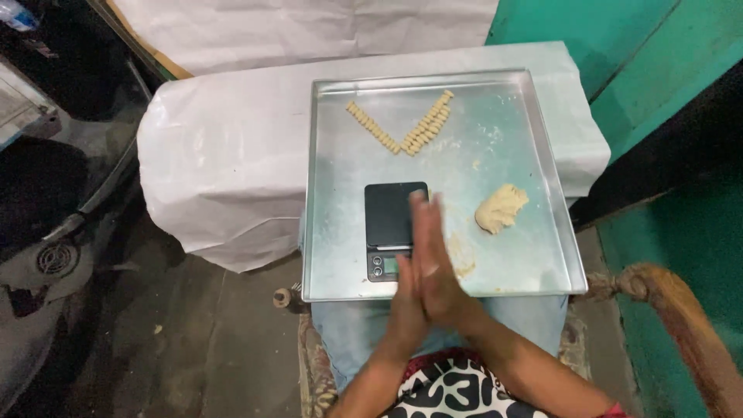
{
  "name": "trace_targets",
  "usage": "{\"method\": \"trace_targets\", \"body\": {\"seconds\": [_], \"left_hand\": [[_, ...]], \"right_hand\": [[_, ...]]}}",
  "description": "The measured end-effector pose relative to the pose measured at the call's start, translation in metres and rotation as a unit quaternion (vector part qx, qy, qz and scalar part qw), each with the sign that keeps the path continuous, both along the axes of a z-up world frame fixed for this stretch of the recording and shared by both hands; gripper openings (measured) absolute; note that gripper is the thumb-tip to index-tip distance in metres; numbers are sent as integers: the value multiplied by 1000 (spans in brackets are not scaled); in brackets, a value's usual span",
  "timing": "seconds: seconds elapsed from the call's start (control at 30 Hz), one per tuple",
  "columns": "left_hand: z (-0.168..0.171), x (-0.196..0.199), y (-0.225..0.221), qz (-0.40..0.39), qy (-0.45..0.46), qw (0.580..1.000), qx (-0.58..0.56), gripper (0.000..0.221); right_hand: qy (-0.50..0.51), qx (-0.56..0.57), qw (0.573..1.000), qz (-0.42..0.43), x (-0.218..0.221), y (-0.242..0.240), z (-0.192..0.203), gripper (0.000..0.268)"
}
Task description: Weighing small portions of dough on a digital scale and arranging them in a pattern on a metal tray.
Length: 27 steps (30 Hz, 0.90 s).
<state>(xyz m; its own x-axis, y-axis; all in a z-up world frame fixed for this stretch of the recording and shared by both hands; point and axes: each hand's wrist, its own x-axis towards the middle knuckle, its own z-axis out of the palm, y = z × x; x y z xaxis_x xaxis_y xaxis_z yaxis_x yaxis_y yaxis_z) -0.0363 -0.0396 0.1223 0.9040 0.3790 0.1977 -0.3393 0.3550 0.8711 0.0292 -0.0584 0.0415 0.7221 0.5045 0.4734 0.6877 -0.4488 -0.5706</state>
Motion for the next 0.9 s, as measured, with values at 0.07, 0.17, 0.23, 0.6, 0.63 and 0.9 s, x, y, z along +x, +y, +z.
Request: {"method": "trace_targets", "body": {"seconds": [0.07,0.17,0.23,0.6,0.63,0.9], "left_hand": [[-32,4,3,9,55,998,-29,66],[-114,37,8,-15,63,979,-192,68],[-124,49,11,-29,56,949,-309,71],[-96,45,29,-17,-6,880,-474,83],[-92,42,32,-8,-38,887,-461,85],[-84,34,43,-2,-69,927,-370,91]], "right_hand": [[83,195,937,279,14,-17,43,87],[90,214,913,335,-1,-11,12,94],[72,192,923,327,20,-9,23,88],[189,356,876,265,48,-16,39,61],[75,237,937,247,49,-23,43,46],[77,96,955,268,41,-35,47,24]]}}
